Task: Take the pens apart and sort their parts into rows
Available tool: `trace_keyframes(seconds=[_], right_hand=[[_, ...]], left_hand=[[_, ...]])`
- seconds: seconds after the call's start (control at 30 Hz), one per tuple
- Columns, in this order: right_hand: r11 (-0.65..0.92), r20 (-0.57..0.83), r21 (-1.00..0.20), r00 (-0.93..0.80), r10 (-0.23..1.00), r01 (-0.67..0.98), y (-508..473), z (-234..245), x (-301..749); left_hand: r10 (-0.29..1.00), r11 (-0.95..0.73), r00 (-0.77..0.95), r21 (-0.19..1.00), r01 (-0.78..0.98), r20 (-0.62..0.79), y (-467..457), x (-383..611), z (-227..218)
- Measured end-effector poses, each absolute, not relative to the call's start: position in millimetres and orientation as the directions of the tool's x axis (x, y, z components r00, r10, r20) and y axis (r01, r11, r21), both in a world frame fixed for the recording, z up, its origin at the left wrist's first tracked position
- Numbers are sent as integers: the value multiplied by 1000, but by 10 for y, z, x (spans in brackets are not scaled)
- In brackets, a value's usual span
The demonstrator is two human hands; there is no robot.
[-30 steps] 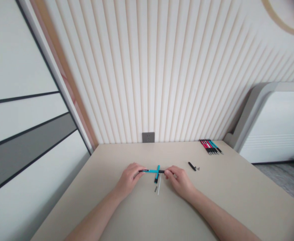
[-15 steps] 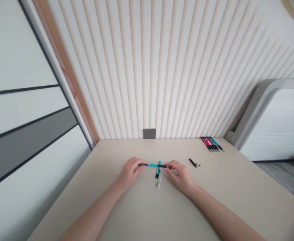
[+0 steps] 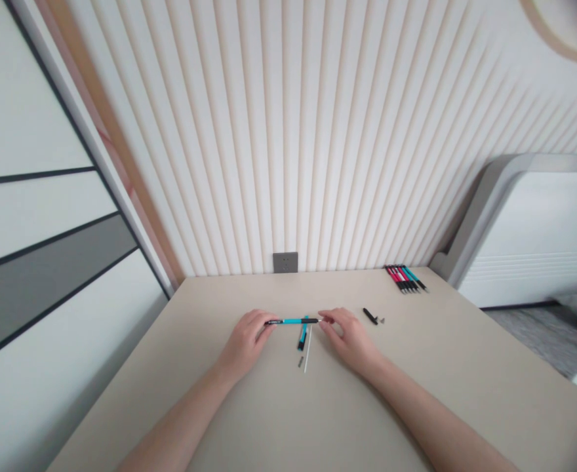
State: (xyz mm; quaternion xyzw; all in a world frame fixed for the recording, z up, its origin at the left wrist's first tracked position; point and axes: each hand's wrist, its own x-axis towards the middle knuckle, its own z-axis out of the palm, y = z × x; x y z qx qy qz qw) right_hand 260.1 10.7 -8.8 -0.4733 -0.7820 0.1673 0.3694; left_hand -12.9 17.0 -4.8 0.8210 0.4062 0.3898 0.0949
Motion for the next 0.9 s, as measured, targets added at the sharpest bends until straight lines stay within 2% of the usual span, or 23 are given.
trace_keyframes(seconds=[0.07, 0.17, 0.27, 0.33, 0.47, 0.57, 0.77, 0.9], right_hand=[[418, 420, -531, -199, 885, 737, 155, -54, 2711], [196, 356, -345, -65, 932, 918, 236, 28, 2972], [-34, 251, -215, 89, 964, 976, 301, 110, 3277], [-115, 164, -190, 147, 975, 975, 327, 141, 3444], [-170, -34, -200, 166, 985, 965, 354, 133, 3608], [-167, -93, -198, 151, 984, 966, 366, 101, 3613], [-142, -36, -178, 138, 990, 974, 348, 104, 3564], [-102, 119, -226, 132, 984, 969, 340, 155, 3533]], left_hand=[[736, -652, 361, 456, 606, 573, 176, -132, -55], [734, -649, 361, 438, 622, 575, 180, -134, -59], [729, -657, 377, 430, 619, 571, 184, -131, -58], [720, -669, 393, 423, 611, 572, 186, -127, -59], [709, -682, 411, 409, 606, 573, 183, -113, -66], [710, -681, 413, 407, 609, 570, 180, -105, -70], [712, -683, 426, 410, 604, 558, 183, -102, -69], [712, -682, 411, 419, 600, 569, 177, -98, -55]])
